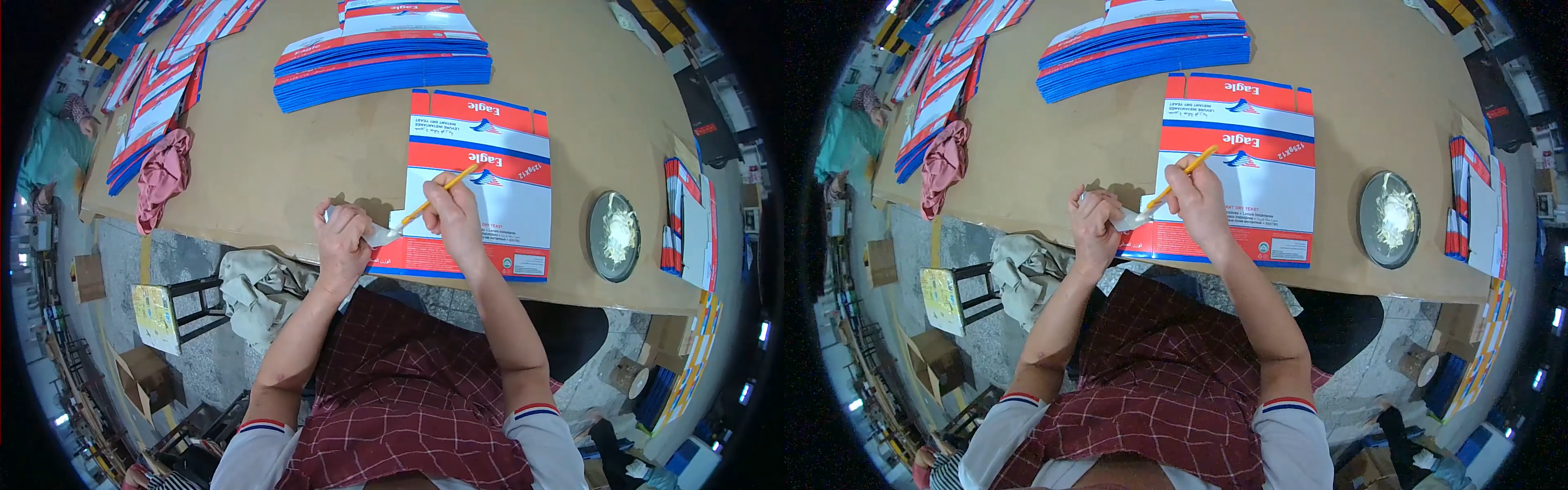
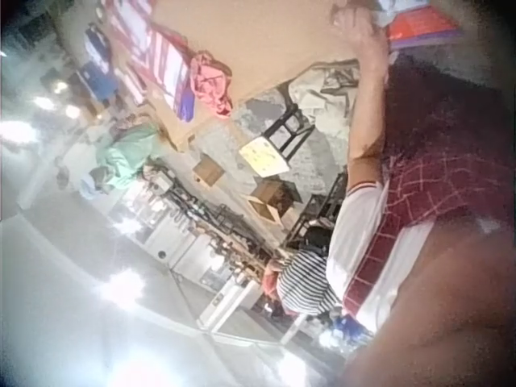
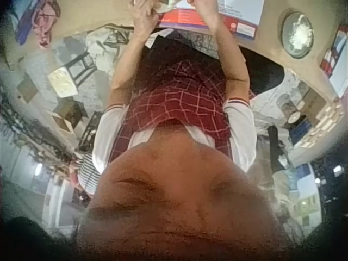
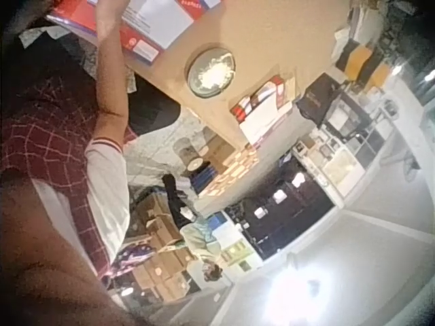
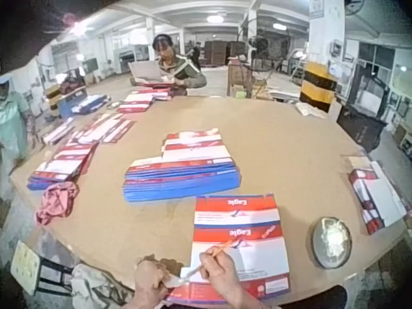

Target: The recorder applies glue to the flaps of paper boxes using a brush and then stacks them.

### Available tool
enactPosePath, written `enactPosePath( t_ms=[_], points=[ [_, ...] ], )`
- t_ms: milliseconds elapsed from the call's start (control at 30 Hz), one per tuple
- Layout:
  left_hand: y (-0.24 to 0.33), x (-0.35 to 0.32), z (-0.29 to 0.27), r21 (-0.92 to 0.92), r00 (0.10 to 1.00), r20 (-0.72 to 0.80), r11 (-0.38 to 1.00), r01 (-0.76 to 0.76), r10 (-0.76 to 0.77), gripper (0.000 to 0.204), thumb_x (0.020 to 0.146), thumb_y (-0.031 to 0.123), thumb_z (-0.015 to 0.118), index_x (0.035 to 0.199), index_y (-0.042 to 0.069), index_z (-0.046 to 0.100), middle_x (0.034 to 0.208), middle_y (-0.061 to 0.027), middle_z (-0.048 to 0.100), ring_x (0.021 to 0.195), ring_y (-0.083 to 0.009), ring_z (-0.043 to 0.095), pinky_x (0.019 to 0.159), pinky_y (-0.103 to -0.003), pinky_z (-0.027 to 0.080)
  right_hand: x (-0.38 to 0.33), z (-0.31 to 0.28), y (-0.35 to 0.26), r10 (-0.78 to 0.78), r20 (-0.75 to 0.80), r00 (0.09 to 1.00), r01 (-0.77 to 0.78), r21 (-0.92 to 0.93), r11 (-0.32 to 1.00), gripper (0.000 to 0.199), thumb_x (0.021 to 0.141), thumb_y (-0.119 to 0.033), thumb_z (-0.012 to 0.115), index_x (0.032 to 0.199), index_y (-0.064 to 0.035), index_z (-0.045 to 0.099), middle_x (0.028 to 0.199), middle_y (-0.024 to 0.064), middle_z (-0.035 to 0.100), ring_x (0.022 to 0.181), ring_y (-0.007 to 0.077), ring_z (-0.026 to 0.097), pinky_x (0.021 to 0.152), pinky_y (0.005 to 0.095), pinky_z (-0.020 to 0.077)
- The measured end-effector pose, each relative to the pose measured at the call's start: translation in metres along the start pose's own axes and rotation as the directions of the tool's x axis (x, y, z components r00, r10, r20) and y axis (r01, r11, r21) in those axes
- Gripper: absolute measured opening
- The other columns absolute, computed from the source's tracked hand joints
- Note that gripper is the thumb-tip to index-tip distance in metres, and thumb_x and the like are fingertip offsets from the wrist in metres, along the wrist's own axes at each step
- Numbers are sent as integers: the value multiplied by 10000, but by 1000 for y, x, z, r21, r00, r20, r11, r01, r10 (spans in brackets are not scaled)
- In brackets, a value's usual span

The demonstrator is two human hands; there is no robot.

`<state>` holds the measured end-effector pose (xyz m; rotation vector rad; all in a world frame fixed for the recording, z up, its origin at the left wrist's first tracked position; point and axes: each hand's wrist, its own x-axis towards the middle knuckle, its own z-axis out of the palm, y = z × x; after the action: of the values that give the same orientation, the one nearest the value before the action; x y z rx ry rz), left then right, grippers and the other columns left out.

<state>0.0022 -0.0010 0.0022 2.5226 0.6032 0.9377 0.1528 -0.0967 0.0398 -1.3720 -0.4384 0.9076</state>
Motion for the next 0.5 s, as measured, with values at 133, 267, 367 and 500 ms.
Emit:
enactPosePath(
  t_ms=[133, 267, 367, 500],
  points=[
    [-3, -2, -1, 0, 1000, 1, 1000, -11, 11, 253, 520, -118, 516, 654, 92, 470, 727, -29, 536, 817, -193, 558, 931, -429, 287, -1, -9, -1, 82, 45, 996, -78, -84, 993, 172, 856, -206, 454, 735, -87, 426, 463, -5, 385, 399, 46, 333, 380, 203, 245],
    [-2, -2, 0, -18, 1000, -22, 1000, -3, 3, 247, 522, -120, 512, 645, 90, 469, 717, -28, 542, 811, -188, 563, 933, -427, 283, 1, -10, 1, 110, -35, 993, -105, 126, 986, 200, 875, -236, 463, 751, -85, 422, 473, 1, 404, 397, 48, 333, 378, 205, 260],
    [-2, -2, 1, -17, 1000, -16, 1000, -2, 1, 246, 517, -121, 505, 638, 90, 468, 713, -27, 544, 804, -185, 563, 935, -426, 280, 0, -8, 5, 38, -62, 997, -34, 71, 997, 257, 903, -294, 461, 761, -84, 416, 478, 2, 417, 395, 47, 343, 373, 201, 278],
    [-2, -2, -1, -21, 1000, -20, 1000, -9, 9, 245, 507, -116, 501, 629, 93, 466, 715, -26, 546, 797, -181, 563, 938, -428, 274, -3, -4, 7, -32, -55, 998, 30, -45, 999, 303, 924, -342, 430, 784, -73, 422, 496, 3, 433, 415, 49, 388, 384, 184, 315]
  ],
)
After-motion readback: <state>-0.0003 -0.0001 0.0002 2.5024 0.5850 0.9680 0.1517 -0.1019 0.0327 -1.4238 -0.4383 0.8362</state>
